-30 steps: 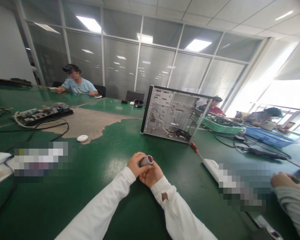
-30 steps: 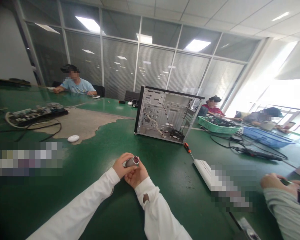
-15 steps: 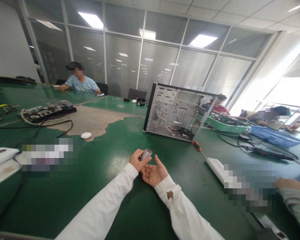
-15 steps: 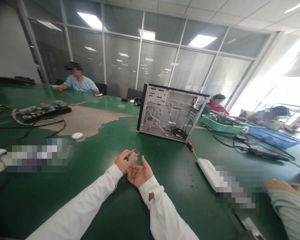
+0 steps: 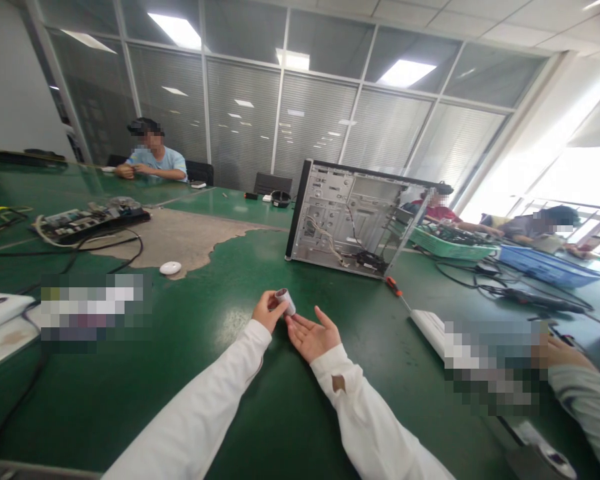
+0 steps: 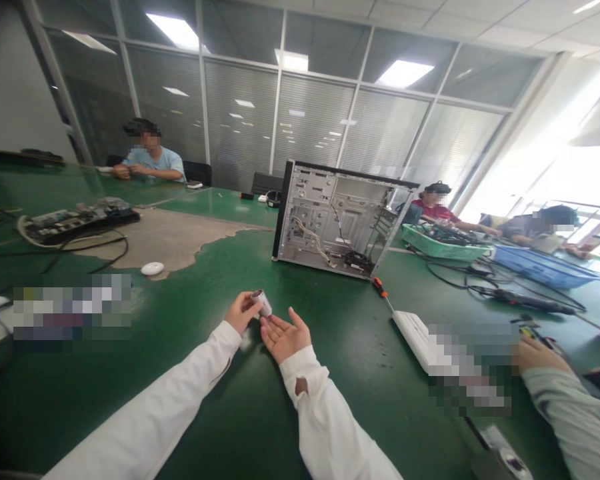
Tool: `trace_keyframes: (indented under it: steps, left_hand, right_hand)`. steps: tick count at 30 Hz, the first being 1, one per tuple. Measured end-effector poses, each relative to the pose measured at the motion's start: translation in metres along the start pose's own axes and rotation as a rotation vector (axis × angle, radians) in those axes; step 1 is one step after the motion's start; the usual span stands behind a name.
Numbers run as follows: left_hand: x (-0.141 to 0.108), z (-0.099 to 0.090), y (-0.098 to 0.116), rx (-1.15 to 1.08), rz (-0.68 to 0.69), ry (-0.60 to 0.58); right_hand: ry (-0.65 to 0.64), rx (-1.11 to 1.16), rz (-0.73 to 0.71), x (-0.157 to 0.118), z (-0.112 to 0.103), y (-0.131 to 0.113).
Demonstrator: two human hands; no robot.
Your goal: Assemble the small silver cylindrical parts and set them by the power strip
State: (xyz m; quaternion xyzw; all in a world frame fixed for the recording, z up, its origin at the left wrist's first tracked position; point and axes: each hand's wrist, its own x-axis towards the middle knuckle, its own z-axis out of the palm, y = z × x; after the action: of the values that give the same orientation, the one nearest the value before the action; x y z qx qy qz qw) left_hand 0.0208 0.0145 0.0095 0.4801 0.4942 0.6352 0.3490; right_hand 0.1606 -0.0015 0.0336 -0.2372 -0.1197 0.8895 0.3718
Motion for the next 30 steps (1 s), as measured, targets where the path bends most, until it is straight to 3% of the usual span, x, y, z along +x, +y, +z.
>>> trace_keyframes:
  steps: [8,12,18,22,26,30]
  left_hand:
    - [-0.002,-0.002,-0.002,0.181,0.040,-0.070]
    - [-0.003,0.000,-0.006,0.265,0.074,-0.037]
    - [-0.007,-0.001,0.001,0.385,0.144,-0.056]
    - [-0.011,-0.003,0.011,0.484,0.279,-0.066]
    - [-0.011,-0.003,0.017,0.604,0.498,-0.104]
    - [-0.013,-0.002,0.022,0.690,0.609,-0.206]
  right_hand:
    - [0.079,-0.075,-0.214,0.005,-0.003,-0.008]
    - [0.109,-0.111,-0.276,0.005,-0.003,-0.009]
    - [0.069,-0.178,-0.440,0.009,-0.003,-0.005]
    - [0.039,-0.182,-0.489,0.011,-0.002,-0.003]
    - [0.030,-0.149,-0.511,0.012,-0.003,-0.003]
    - [0.109,-0.152,-0.541,0.016,-0.007,-0.002]
